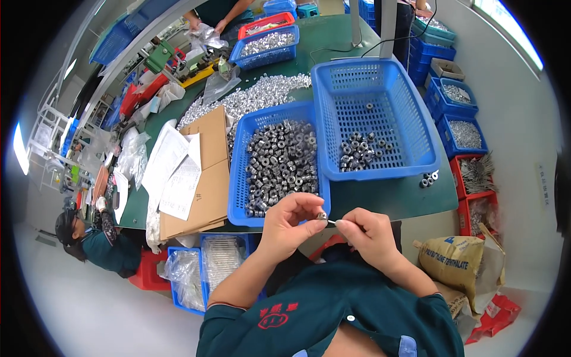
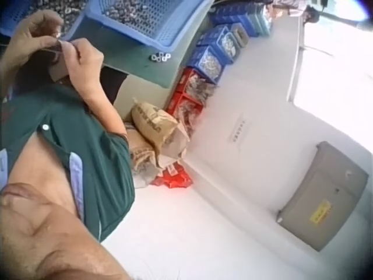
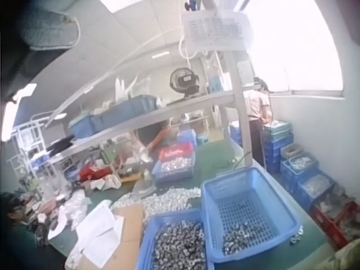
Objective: Assembling small metal hardware components by inserting a thin pin into a cylindrical part at a manufacturing workbench.
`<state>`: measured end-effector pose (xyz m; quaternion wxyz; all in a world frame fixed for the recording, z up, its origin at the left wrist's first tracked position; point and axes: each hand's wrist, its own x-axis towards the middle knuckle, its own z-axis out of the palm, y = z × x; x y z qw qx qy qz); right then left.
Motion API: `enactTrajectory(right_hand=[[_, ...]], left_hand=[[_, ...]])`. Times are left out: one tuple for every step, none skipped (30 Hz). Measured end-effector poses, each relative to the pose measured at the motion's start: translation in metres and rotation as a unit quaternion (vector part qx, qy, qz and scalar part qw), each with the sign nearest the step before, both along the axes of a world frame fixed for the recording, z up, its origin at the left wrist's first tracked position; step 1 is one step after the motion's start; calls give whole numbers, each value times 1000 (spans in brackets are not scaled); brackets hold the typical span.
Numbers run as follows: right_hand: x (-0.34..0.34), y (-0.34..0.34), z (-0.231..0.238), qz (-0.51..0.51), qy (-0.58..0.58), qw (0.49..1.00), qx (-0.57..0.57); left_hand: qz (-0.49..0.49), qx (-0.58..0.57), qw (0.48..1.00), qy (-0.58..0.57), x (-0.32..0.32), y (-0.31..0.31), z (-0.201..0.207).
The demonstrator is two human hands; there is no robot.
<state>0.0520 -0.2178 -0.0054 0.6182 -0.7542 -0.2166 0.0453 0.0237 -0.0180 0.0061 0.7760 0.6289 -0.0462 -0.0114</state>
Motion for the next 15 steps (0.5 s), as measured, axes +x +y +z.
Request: enactTrajectory(right_hand=[[2, -5, 2, -7, 104, 994, 17], [1, -11, 4, -36, 122, 991, 47], [2, -16, -3, -38, 119, 991, 47], [2, -21, -12, -67, 98, 992, 43], [0, -24, -18, -96, 78, 992, 39], [-3, -25, -18, -77, 78, 993, 49], [-8, -27, -19, -70, 72, 994, 48], [-12, -28, -21, -60, 66, 995, 48], [-16, -32, -21, -53, 79, 995, 34], [-18, -32, -20, -47, 75, 996, 28], [-20, -32, -25, -44, 75, 996, 28], [-21, -34, -29, -48, 76, 996, 26], [-23, -37, -29, -54, 79, 995, 17], [-23, -39, -26, -63, 87, 994, 19], [-24, -41, -23, -72, 98, 992, 20]], left_hand=[[10, 37, 999, -5, 10, -2, 7], [20, 74, 997, -9, 22, -5, 16], [54, 118, 991, -26, 39, -9, 24], [54, 139, 987, -56, 59, -9, 27], [41, 175, 981, -74, 81, -15, 31], [10, 250, 962, -106, 104, -19, 32], [-22, 322, 936, -138, 129, -25, 28], [-52, 368, 917, -148, 152, -32, 18], [-84, 410, 894, -159, 176, -41, 4], [-101, 492, 846, -180, 196, -44, -12], [-115, 572, 789, -195, 209, -45, -26], [-128, 619, 752, -185, 218, -53, -34], [-141, 665, 713, -173, 224, -59, -41], [-134, 700, 681, -168, 230, -63, -48], [-124, 710, 673, -164, 232, -67, -51]])
